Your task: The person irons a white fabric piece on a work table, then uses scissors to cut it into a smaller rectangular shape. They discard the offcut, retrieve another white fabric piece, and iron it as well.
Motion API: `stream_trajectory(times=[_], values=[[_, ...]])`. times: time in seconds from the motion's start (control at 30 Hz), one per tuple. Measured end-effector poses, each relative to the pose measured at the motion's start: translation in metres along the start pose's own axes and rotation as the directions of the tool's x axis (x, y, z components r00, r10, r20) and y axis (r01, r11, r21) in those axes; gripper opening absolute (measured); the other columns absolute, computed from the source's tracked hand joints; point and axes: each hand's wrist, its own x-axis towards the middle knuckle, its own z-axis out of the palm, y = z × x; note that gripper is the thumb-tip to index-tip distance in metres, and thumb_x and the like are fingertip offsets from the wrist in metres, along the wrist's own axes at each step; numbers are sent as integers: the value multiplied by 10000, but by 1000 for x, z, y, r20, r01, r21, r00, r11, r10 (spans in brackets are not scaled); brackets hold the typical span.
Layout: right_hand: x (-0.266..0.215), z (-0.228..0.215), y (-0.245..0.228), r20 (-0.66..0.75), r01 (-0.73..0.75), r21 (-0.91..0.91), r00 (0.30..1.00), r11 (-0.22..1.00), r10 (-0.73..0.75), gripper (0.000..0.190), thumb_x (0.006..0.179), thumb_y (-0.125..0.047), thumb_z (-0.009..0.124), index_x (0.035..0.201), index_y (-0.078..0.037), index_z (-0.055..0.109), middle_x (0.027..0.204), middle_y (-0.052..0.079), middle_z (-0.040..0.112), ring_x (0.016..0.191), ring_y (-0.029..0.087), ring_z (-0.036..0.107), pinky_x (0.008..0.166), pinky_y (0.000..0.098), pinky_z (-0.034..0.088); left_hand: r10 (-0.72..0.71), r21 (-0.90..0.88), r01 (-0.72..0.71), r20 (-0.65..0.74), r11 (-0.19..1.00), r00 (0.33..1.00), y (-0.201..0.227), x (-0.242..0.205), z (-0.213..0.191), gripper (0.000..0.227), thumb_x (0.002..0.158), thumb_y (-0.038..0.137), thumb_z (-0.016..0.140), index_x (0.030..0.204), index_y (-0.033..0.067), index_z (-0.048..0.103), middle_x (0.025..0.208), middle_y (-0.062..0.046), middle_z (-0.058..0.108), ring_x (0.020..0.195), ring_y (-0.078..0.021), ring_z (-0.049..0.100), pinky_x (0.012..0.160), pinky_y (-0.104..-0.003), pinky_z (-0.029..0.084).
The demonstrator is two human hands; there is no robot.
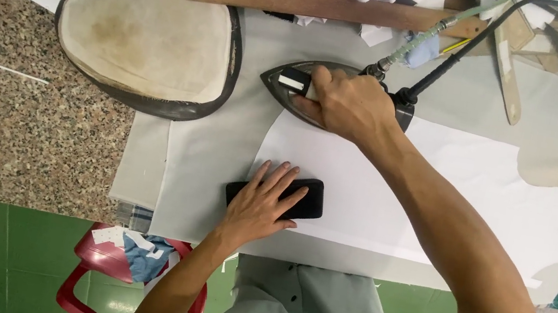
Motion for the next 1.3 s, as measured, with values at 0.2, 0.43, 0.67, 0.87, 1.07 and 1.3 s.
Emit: stream_trajectory(times=[0.2, 0.43, 0.67, 0.87, 1.07, 1.3], values=[[1, -4, -1, 58, -44, 73, 998, 996, 40, 504, 1039, -601, 528, 1040, -100, 585, 679, 66, 658, 594, 240, 729, 586, 381, 608, 24, 30, -25, 28, 999, 999, 0, 1, -6, 714, 837, 476, 760, 1460, 220, 525, 1455, -152, 499, 1441, -326, 386, 1218, -602, 237], [-20, 4, -18, 233, -459, 310, 886, 832, 402, 585, 1070, -624, 485, 1117, -42, 508, 754, 196, 698, 629, 510, 656, 522, 591, 511, -9, 189, 1, 37, 982, 999, 7, -4, -13, 607, 875, 389, 757, 1415, 187, 568, 1378, -141, 533, 1172, -294, 531, 978, -428, 475], [-122, 0, -33, 278, -740, 356, 667, 570, 692, 491, 1034, -575, 531, 1006, -85, 502, 738, 195, 686, 700, 400, 746, 596, 489, 608, -269, 182, 311, -223, 933, 937, -1, 47, -5, 562, 937, 377, 719, 1417, 111, 596, 1333, -223, 497, 1155, -358, 512, 870, -466, 497], [-201, -13, -8, 328, -836, 346, 533, 426, 780, 445, 1057, -487, 526, 1001, -46, 526, 754, 230, 695, 733, 425, 748, 623, 492, 615, -216, 245, 315, -358, 917, 908, -1, 101, 6, 595, 902, 325, 782, 1424, 111, 590, 1343, -217, 519, 1140, -352, 527, 864, -465, 476], [-272, -13, 33, 299, -879, 312, 450, 360, 841, 462, 1069, -473, 522, 1018, -16, 563, 771, 249, 709, 747, 433, 752, 639, 496, 616, -154, 275, 266, -370, 924, 916, 0, 105, 1, 609, 898, 317, 803, 1427, 106, 589, 1330, -222, 540, 1118, -373, 542, 877, -478, 456], [-341, -7, 82, 268, -898, 257, 422, 358, 866, 462, 1080, -460, 507, 1033, -8, 590, 768, 242, 721, 752, 413, 760, 669, 481, 620, -175, 306, 286, -344, 908, 923, -9, 102, 12, 624, 896, 308, 800, 1443, 96, 588, 1380, -230, 522, 1212, -422, 521, 947, -531, 429]])
